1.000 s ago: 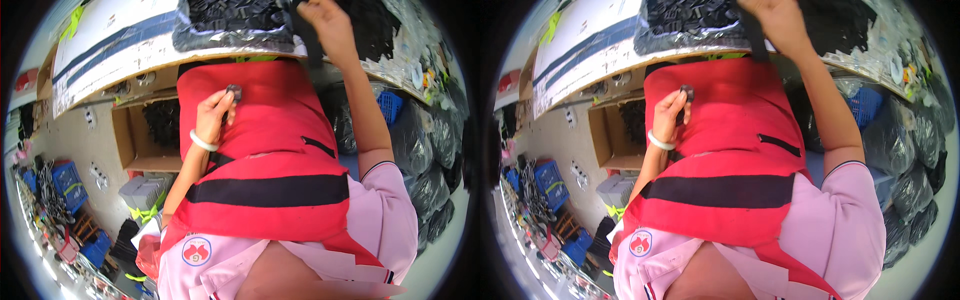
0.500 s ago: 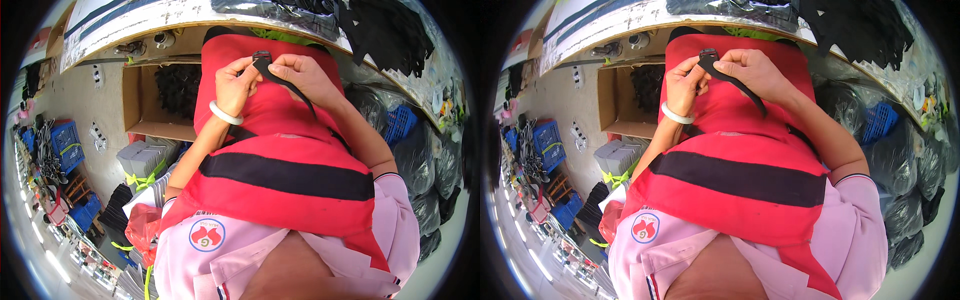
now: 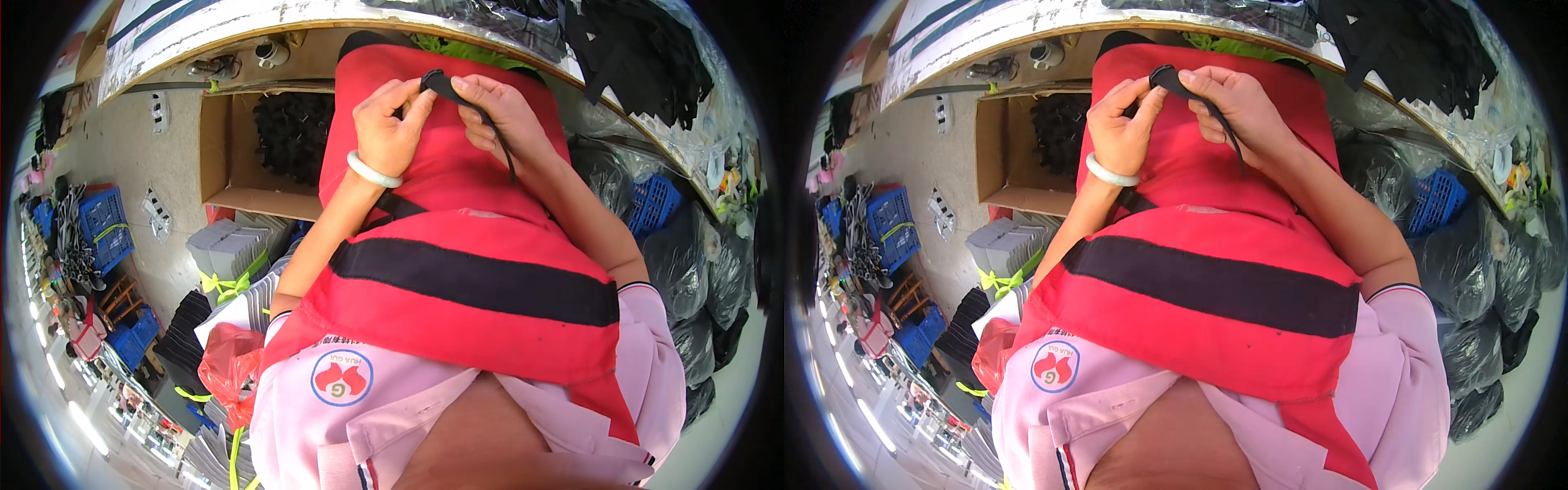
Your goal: Manually attaching plastic buckles or slides to straps at a manufacturing workbench.
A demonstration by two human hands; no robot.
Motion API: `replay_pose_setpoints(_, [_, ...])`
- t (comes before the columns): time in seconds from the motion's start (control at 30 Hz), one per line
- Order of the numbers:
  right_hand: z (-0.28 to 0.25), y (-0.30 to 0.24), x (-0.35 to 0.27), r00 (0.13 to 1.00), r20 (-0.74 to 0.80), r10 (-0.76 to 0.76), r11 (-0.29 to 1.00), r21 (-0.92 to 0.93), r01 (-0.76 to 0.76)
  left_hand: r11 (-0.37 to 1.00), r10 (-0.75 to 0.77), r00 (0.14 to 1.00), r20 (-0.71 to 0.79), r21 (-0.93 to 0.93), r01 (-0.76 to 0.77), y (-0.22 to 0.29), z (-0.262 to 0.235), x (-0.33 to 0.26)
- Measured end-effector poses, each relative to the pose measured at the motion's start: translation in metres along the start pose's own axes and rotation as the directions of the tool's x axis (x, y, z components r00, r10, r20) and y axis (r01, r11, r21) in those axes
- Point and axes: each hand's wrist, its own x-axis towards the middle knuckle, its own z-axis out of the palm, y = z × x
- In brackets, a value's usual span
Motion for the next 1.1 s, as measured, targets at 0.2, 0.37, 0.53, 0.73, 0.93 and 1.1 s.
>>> replay_pose_setpoints(0.2, [0.002,0.008,0.005,0.998,-0.017,-0.056,0.998,-0.02,0.055,0.999,-0.031,0.999,0.018,-0.031,0.031,-0.002,0.002,-0.01])
replay_pose_setpoints(0.37, [-0.001,0.02,0.008,0.995,-0.066,-0.076,0.993,-0.09,0.07,1.0,-0.018,0.999,0.028,0.01,0.017,-0.007,0.002,-0.011])
replay_pose_setpoints(0.53, [-0.009,0.014,0.017,1.0,0.028,0.014,0.998,-0.057,-0.012,0.961,0.161,0.974,0.16,0.201,-0.191,-0.012,-0.001,-0.013])
replay_pose_setpoints(0.73, [-0.011,0.023,0.02,0.995,0.024,-0.101,0.962,-0.254,0.104,0.347,-0.611,0.698,0.374,-0.665,0.661,-0.013,-0.009,-0.013])
replay_pose_setpoints(0.93, [-0.012,0.021,0.014,0.724,0.191,-0.663,0.469,-0.648,0.6,0.409,-0.591,0.72,0.363,-0.635,0.655,-0.003,-0.003,-0.011])
replay_pose_setpoints(1.1, [0.003,-0.006,-0.001,0.865,0.109,-0.49,0.739,-0.475,0.478,0.566,-0.564,0.792,0.234,-0.59,0.576,-0.002,0.0,-0.01])
